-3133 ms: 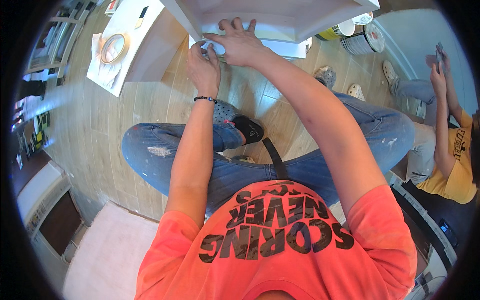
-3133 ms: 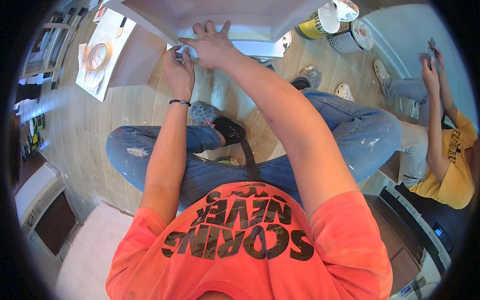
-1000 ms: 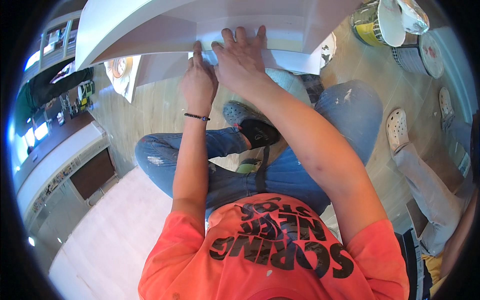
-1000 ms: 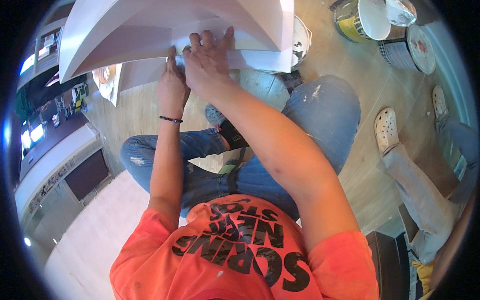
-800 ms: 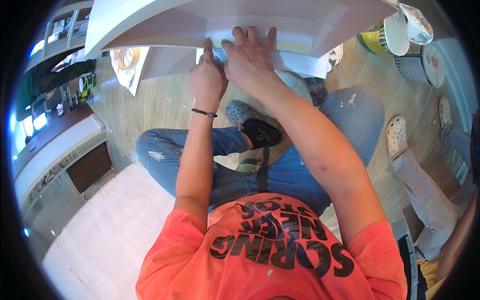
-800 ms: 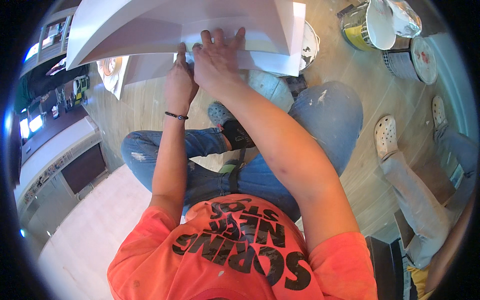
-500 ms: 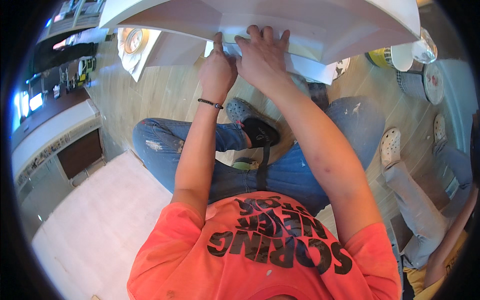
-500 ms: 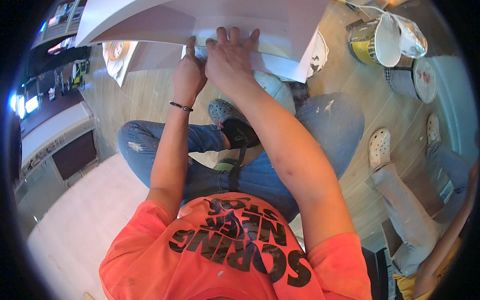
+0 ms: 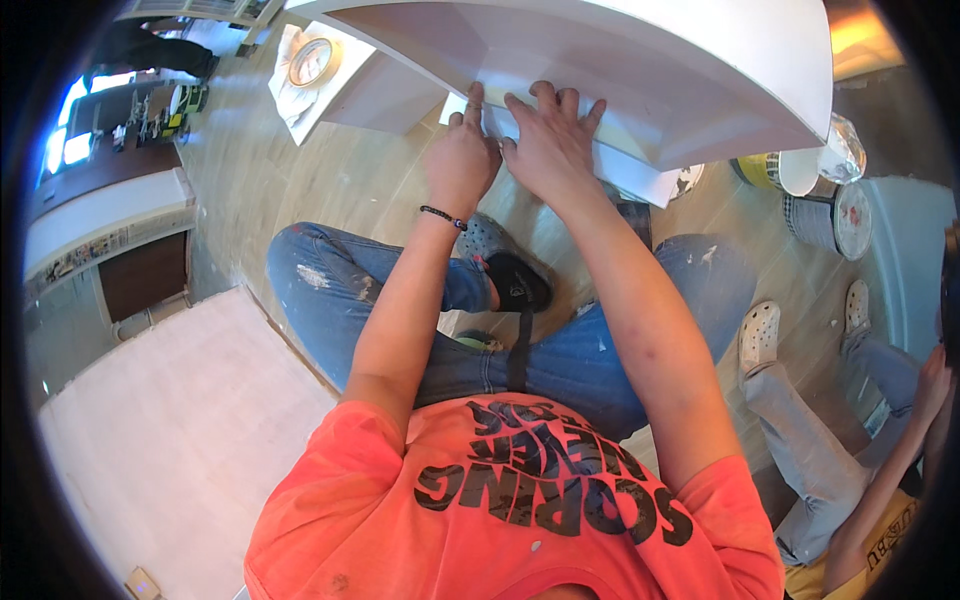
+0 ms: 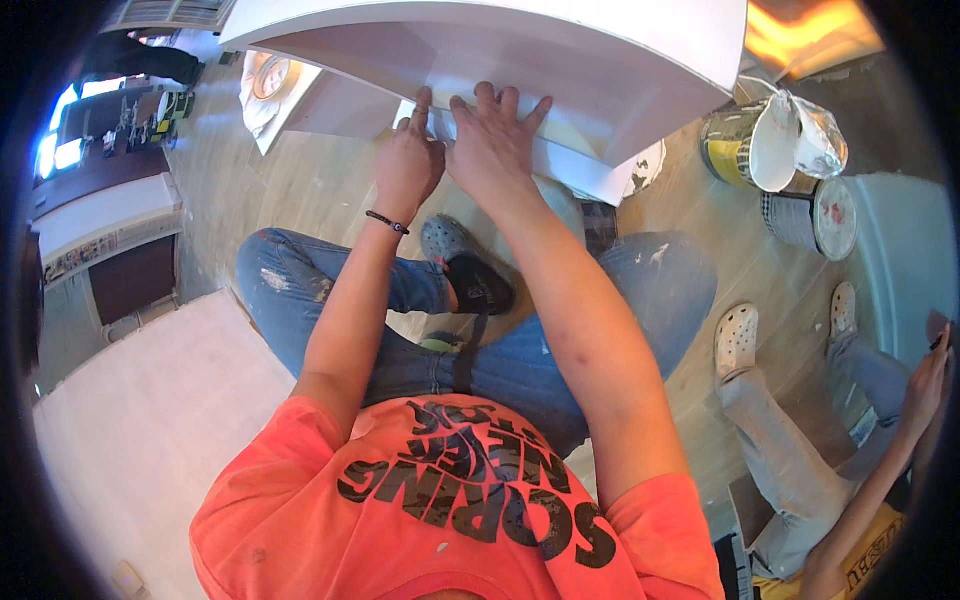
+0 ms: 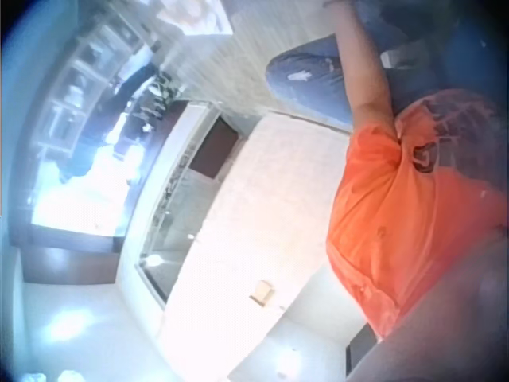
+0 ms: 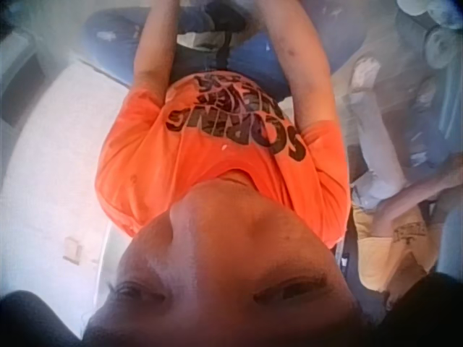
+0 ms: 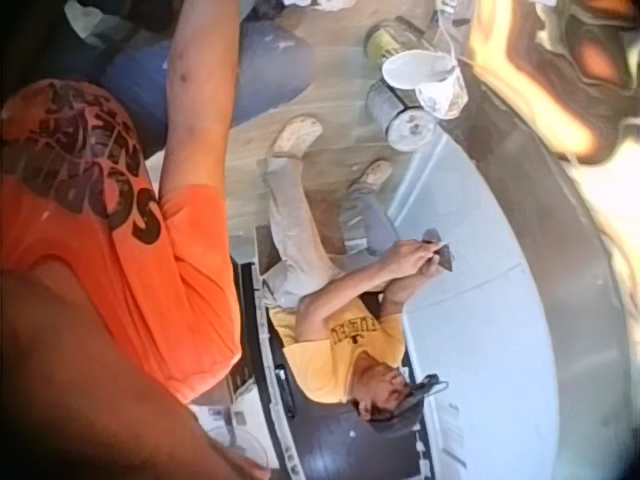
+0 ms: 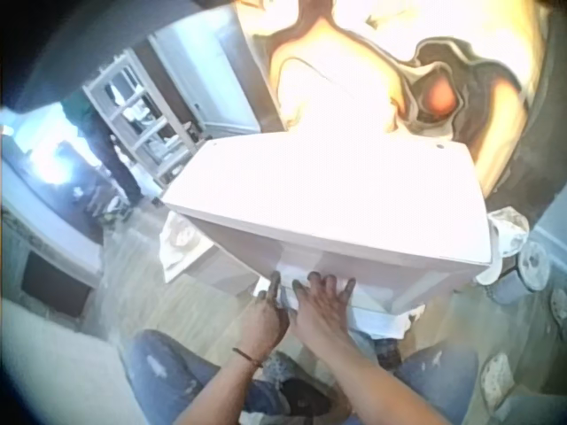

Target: The person sits on the floor and applies masking tape to the edges of a white cabinet door. They wipe the surface with a cloth and continue applying tape to the edges.

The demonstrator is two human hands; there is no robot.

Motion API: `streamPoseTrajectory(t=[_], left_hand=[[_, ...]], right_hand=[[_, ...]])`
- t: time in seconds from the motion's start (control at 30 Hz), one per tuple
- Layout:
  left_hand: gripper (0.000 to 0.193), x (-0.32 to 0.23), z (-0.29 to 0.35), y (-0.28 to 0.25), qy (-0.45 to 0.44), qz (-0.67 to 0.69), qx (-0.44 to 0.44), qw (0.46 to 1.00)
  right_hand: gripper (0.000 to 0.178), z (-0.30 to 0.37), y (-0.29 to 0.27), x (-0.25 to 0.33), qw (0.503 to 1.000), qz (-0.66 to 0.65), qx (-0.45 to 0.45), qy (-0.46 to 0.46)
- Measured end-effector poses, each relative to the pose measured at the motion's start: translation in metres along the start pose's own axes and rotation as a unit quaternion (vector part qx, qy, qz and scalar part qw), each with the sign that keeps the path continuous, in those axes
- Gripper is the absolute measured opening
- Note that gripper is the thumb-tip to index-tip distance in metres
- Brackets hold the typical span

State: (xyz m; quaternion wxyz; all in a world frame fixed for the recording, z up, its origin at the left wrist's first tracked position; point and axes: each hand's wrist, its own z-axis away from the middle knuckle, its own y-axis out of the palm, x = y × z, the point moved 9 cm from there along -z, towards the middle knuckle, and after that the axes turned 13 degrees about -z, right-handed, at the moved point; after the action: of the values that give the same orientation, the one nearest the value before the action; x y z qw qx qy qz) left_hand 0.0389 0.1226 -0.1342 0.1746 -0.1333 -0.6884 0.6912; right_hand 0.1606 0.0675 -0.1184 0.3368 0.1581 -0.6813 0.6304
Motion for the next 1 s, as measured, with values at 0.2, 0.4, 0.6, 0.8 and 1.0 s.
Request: streamPoseTrajectory(t=[0.2, 0.4, 0.6, 0.8, 1.0], left_hand=[[0.077, 0.009, -0.002, -0.006, 0.008, -0.008, 0.026, 1.0], [0.032, 0.052, 0.003, -0.033, -0.051, 0.052, 0.067, 0.995], [0.029, 0.116, -0.075, -0.136, -0.068, -0.013, -0.238, 0.969], [0.025, 0.141, -0.172, -0.069, 0.089, -0.144, -0.204, 0.964], [0.017, 0.15, -0.156, -0.066, 0.129, -0.119, -0.293, 0.94]], right_hand=[[0.059, 0.0, -0.002, 0.005, 1.0, -0.009, 0.011, -0.001], [0.058, 0.004, -0.001, 0.01, 1.0, -0.021, 0.01, -0.009], [0.058, 0.002, 0.001, 0.005, 1.0, -0.004, 0.013, -0.016], [0.058, 0.001, 0.006, 0.011, 0.999, 0.009, 0.008, -0.045], [0.059, -0.008, 0.017, 0.015, 0.994, -0.03, -0.009, -0.105]])
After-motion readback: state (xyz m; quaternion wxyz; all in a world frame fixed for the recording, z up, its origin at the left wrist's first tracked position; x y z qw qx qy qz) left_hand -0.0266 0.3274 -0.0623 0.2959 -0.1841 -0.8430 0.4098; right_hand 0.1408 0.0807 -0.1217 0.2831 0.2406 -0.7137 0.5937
